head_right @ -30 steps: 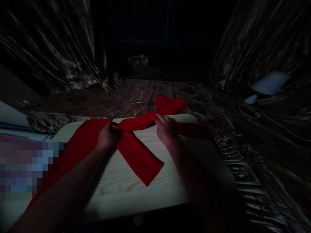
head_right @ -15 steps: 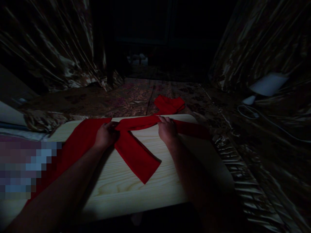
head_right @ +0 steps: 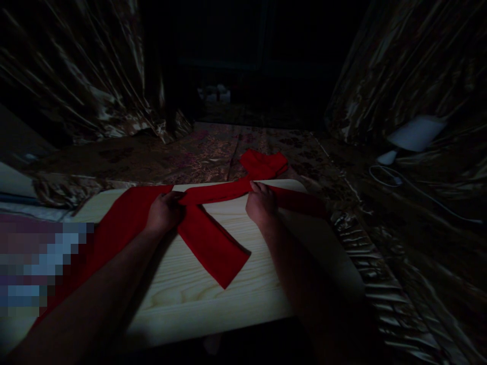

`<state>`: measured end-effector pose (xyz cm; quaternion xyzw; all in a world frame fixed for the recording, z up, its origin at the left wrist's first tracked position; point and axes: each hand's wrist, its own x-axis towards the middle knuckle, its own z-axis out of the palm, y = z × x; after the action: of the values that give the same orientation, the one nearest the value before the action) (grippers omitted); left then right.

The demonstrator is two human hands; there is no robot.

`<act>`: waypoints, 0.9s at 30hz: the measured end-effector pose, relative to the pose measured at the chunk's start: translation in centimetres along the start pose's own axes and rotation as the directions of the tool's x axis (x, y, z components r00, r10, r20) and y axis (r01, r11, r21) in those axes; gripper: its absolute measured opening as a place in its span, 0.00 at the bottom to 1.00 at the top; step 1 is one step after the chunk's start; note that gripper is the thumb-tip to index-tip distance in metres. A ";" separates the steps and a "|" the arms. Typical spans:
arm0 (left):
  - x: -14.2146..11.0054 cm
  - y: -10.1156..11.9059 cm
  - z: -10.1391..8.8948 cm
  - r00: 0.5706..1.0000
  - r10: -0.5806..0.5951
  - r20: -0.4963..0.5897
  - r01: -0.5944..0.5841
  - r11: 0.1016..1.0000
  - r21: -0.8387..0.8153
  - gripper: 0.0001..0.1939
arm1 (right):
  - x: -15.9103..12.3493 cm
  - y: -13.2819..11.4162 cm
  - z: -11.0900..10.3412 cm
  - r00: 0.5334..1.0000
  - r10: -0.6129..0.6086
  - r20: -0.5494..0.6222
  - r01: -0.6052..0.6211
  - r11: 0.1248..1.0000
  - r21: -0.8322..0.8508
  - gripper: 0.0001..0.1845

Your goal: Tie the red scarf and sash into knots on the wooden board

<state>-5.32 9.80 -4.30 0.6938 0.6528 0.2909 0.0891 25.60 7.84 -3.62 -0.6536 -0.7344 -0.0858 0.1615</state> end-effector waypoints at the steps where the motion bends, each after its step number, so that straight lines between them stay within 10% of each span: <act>1: 0.0 0.1 0.0 1.000 0.000 -0.001 0.000 1.000 -0.004 0.23 | -0.1 0.0 0.1 1.000 0.011 0.004 -0.011 1.000 -0.003 0.17; 13: -0.1 0.6 -0.1 0.999 -0.021 0.025 0.021 1.000 -0.018 0.23 | 0.1 0.0 -0.9 0.974 0.029 -0.223 -0.011 0.997 0.080 0.20; 20: -0.2 0.8 -0.3 0.999 -0.040 0.036 0.041 0.999 -0.018 0.23 | 0.2 2.2 0.4 0.997 -0.071 0.036 0.069 0.996 0.059 0.14; 27: -0.2 0.8 -0.7 0.998 -0.017 -0.056 0.016 1.000 -0.025 0.23 | 0.5 2.1 -0.9 0.976 -0.071 -0.204 0.088 0.993 0.076 0.16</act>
<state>-4.97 9.36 -3.39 0.6786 0.6572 0.3177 0.0816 27.76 8.27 -2.83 -0.6043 -0.7428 -0.1267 0.2588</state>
